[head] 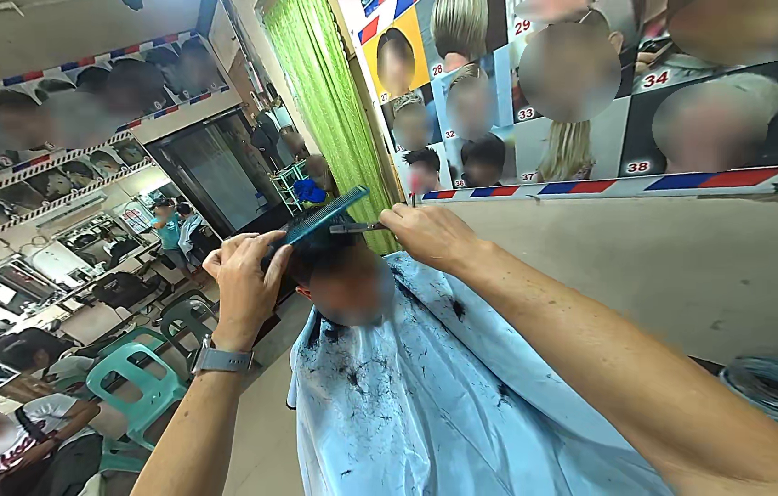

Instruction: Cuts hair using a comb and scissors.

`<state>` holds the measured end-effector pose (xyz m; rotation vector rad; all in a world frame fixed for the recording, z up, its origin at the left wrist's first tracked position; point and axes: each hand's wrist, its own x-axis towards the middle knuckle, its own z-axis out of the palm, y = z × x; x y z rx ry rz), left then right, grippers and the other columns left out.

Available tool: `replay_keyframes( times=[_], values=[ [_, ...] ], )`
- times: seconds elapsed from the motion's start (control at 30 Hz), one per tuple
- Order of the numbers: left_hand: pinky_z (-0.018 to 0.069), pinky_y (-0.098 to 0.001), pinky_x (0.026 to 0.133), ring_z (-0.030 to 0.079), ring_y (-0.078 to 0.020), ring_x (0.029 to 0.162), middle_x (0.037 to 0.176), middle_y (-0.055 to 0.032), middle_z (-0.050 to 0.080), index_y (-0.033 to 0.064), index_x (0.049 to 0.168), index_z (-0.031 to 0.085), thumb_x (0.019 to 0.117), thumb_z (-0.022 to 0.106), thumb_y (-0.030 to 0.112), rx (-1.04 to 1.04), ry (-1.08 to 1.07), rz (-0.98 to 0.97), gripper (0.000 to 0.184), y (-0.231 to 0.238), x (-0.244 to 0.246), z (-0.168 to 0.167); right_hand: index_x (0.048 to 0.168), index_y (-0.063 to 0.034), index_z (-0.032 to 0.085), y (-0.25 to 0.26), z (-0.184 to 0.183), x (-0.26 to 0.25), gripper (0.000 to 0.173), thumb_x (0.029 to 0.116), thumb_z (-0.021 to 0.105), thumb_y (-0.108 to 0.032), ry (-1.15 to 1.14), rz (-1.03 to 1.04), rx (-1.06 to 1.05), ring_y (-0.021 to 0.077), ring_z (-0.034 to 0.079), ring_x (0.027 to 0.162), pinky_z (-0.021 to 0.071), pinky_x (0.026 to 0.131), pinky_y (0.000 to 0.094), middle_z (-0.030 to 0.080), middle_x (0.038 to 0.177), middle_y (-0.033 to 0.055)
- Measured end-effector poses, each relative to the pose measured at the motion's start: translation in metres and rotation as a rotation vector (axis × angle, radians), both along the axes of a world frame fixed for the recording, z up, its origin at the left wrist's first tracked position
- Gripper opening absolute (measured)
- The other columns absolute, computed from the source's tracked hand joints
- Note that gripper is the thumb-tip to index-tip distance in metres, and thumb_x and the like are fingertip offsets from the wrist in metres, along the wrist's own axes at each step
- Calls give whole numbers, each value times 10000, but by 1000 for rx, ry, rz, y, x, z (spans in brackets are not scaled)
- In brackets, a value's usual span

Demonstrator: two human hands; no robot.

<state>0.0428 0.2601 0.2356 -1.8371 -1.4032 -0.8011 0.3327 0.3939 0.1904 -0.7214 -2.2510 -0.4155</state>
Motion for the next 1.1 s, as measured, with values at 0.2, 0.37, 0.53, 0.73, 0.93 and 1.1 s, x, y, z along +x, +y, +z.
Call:
replay_keyframes(
  times=[0.2,0.37,0.53,0.73,0.93,1.1],
  values=[
    [437,-511,1040,654,-157,1024,990,16,732,146,1132,764,1080,493,339,-255,-100,-245,337,4,-40,-53,1099,-18,629,-14,13,32,144,992,535,3,-16,-130,18,404,689,766,553,609,546,664,966,210],
    [357,-541,1089,557,-168,1255,1122,60,712,259,1225,751,1015,605,436,-286,-178,-355,312,-8,-51,-96,1101,-11,645,-25,2,45,143,1003,542,-1,-149,-291,-14,408,683,744,542,602,541,668,958,214],
    [375,-613,1030,551,-300,1249,1174,-50,694,206,1258,725,989,669,324,-149,-195,-245,299,3,-71,-77,1083,-17,650,-37,-13,30,145,990,549,31,-261,-386,-53,388,683,747,542,606,512,660,911,201],
    [343,-570,1052,525,-287,1260,1178,-41,680,207,1265,712,997,660,297,-69,-180,-230,288,4,-67,-47,1043,-10,662,-51,-13,-8,226,831,718,-64,-239,-370,-4,396,664,884,524,784,546,642,992,213],
    [342,-563,1037,526,-278,1249,1178,-37,679,203,1257,719,993,668,300,-49,-184,-264,286,3,-60,-40,1096,1,646,-61,-3,-37,180,922,607,-30,-262,-396,-40,384,675,895,526,795,527,651,1001,214],
    [346,-563,1026,521,-291,1257,1209,-48,675,183,1261,713,997,662,291,-59,-181,-265,290,2,-59,-40,1154,24,618,-76,3,-44,203,986,510,56,-302,-421,-71,378,680,780,539,692,489,653,975,227]
  ],
)
